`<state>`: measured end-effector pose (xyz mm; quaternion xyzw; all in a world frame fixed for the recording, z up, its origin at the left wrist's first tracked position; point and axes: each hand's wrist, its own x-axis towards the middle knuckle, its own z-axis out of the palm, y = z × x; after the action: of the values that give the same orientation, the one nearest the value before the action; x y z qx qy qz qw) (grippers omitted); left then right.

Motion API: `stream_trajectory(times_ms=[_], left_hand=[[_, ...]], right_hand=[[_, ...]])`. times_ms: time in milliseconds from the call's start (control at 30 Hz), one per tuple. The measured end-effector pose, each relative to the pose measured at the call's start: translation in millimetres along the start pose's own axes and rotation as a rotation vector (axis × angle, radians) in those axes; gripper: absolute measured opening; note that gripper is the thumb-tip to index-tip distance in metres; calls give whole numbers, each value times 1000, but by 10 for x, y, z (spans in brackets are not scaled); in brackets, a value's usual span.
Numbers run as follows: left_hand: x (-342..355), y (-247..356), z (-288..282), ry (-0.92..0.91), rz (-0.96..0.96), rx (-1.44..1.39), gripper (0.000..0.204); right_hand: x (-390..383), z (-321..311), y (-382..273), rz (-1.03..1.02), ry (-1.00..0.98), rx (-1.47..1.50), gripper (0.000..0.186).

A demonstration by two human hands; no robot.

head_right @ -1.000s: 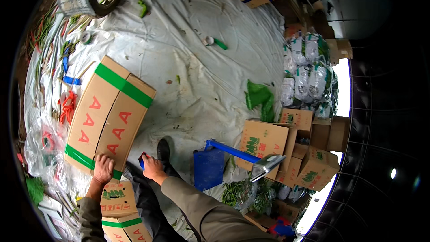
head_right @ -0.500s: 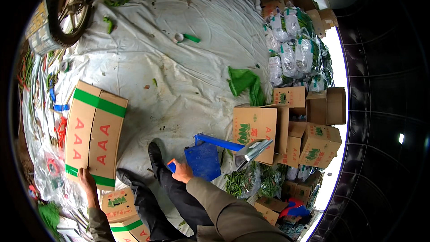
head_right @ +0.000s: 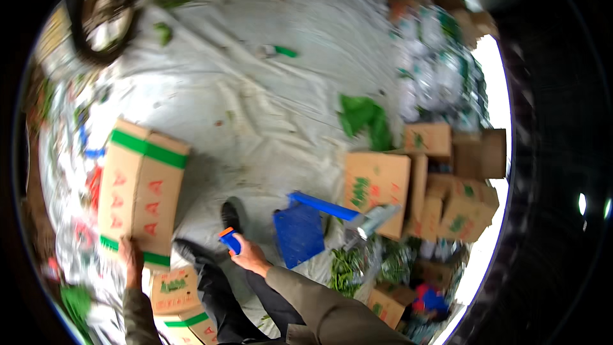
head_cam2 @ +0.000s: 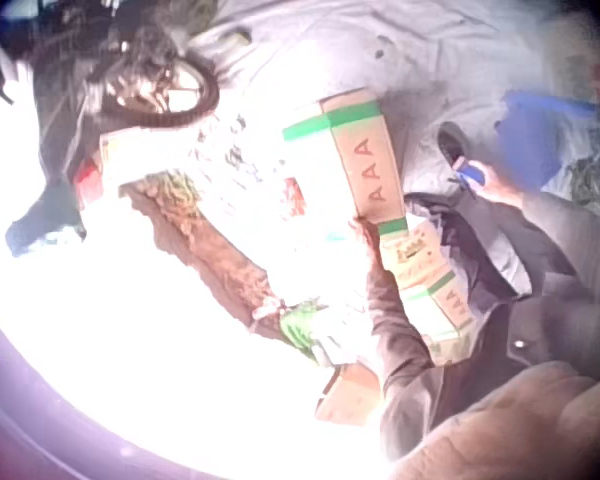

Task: The person picks green peppers from a large pile, places them into a cardboard box on a scale, and then seals the box with tape. Other workers are visible in the background performing similar tasks.

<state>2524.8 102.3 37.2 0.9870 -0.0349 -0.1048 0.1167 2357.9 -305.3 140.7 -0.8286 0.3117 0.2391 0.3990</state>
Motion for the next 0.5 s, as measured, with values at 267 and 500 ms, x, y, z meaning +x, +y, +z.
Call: stream_trajectory(times_ms=[267, 500], left_hand=[[897, 1458, -609, 67, -13, -1075, 26], [-940, 1446, -836, 385, -632, -1334, 10]], right_hand=[[-42, -33, -904, -545, 391, -354, 63], [377, 213, -2157, -1159, 604, -849, 90]])
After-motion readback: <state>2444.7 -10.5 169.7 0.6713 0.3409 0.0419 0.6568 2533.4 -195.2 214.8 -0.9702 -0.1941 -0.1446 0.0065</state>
